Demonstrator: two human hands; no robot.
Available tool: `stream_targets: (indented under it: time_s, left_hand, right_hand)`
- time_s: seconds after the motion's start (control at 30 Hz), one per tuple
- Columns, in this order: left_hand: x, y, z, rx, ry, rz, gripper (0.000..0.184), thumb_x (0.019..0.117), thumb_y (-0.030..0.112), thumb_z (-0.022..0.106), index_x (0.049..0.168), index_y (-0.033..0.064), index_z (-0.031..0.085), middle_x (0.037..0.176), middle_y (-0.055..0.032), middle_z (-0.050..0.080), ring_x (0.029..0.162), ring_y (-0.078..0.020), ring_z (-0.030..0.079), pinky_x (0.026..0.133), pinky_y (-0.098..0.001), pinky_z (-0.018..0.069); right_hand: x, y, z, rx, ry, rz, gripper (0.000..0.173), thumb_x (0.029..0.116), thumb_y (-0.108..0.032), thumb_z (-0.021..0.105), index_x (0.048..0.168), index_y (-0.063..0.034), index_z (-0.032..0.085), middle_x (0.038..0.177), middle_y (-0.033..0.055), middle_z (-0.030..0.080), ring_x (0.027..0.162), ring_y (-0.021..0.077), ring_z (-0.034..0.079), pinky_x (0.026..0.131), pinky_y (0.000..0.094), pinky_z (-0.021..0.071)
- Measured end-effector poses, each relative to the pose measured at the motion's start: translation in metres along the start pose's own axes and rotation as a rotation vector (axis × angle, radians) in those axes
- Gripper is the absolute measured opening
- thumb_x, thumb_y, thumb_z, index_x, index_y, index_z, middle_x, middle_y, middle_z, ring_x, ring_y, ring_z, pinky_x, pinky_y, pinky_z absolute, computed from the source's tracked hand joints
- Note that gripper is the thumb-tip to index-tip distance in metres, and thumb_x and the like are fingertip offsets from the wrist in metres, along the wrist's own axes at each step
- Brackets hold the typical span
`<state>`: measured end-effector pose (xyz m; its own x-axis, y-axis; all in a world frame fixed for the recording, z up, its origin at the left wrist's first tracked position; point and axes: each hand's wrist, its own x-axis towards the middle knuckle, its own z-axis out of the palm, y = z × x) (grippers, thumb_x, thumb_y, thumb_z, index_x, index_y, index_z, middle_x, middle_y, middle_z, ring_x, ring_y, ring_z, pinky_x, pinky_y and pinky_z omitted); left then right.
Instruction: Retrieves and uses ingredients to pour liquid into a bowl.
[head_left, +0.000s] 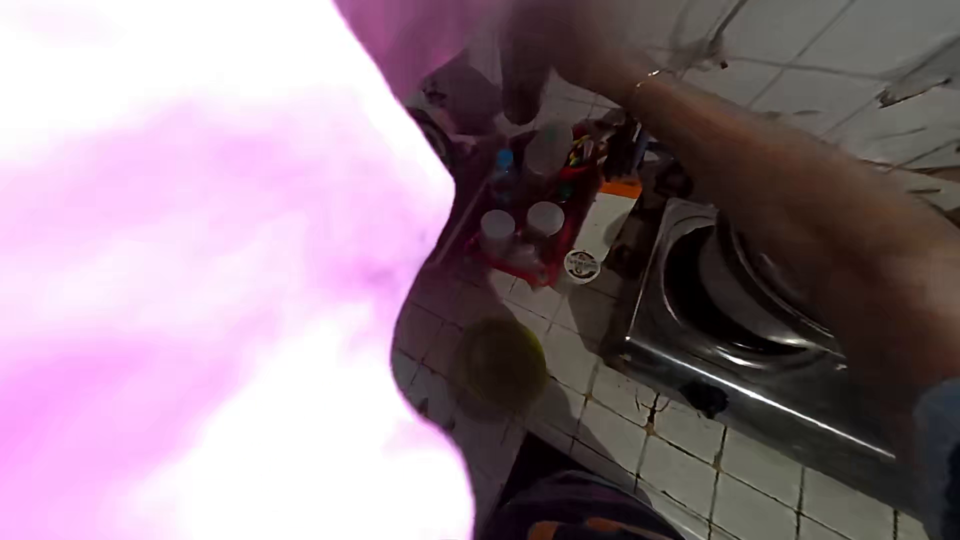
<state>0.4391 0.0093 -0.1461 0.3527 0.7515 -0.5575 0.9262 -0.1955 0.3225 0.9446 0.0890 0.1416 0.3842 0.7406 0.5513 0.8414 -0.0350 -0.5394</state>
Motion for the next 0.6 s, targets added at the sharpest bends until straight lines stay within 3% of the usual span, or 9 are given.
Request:
stream_targets:
  time_s: [0.07,0.2,0.37,0.6]
  left_hand:
    - [0.005,-0.009,0.011,-0.013,0.029,-0.026,0.068,0.093,0.041,0.074,0.149,0.0093,0.053,0.161,-0.0285,0.031,0.148,-0.047,0.032,0.118,-0.0571,0.0328]
    - [0.009,-0.005,0.018,0.07,0.028,-0.108,0.072,0.0906,0.046,0.075,0.151,0.016,0.051,0.165,-0.0235,0.026,0.149,-0.0439,0.032,0.116,-0.056,0.0366]
    - [0.008,-0.006,0.023,0.042,0.059,-0.096,0.071,0.0896,0.043,0.077,0.15,0.0151,0.052,0.165,-0.0232,0.026,0.15,-0.0412,0.031,0.119,-0.0529,0.033]
    - [0.005,-0.005,0.021,0.016,0.063,-0.102,0.07,0.091,0.043,0.076,0.151,0.0162,0.051,0.165,-0.0224,0.026,0.15,-0.041,0.031,0.119,-0.0517,0.0342]
  right_hand:
    - [0.008,0.027,0.011,0.005,-0.046,0.078,0.048,0.0967,-0.027,0.068,0.131,0.0053,0.058,0.117,0.02,0.068,0.107,0.0236,0.068,0.098,0.0407,0.0535]
    - [0.009,0.062,0.03,0.054,-0.12,0.129,0.051,0.0971,-0.024,0.068,0.136,0.0057,0.055,0.124,0.0233,0.066,0.113,0.0267,0.066,0.102,0.0416,0.0509]
    - [0.017,0.09,0.048,0.024,-0.17,0.113,0.05,0.0976,-0.024,0.067,0.136,0.0062,0.055,0.125,0.0258,0.065,0.116,0.032,0.065,0.104,0.046,0.049]
    - [0.032,0.12,0.046,-0.025,-0.145,0.233,0.055,0.0958,-0.032,0.071,0.137,0.0011,0.056,0.123,0.0219,0.067,0.114,0.0307,0.066,0.103,0.0491,0.0503]
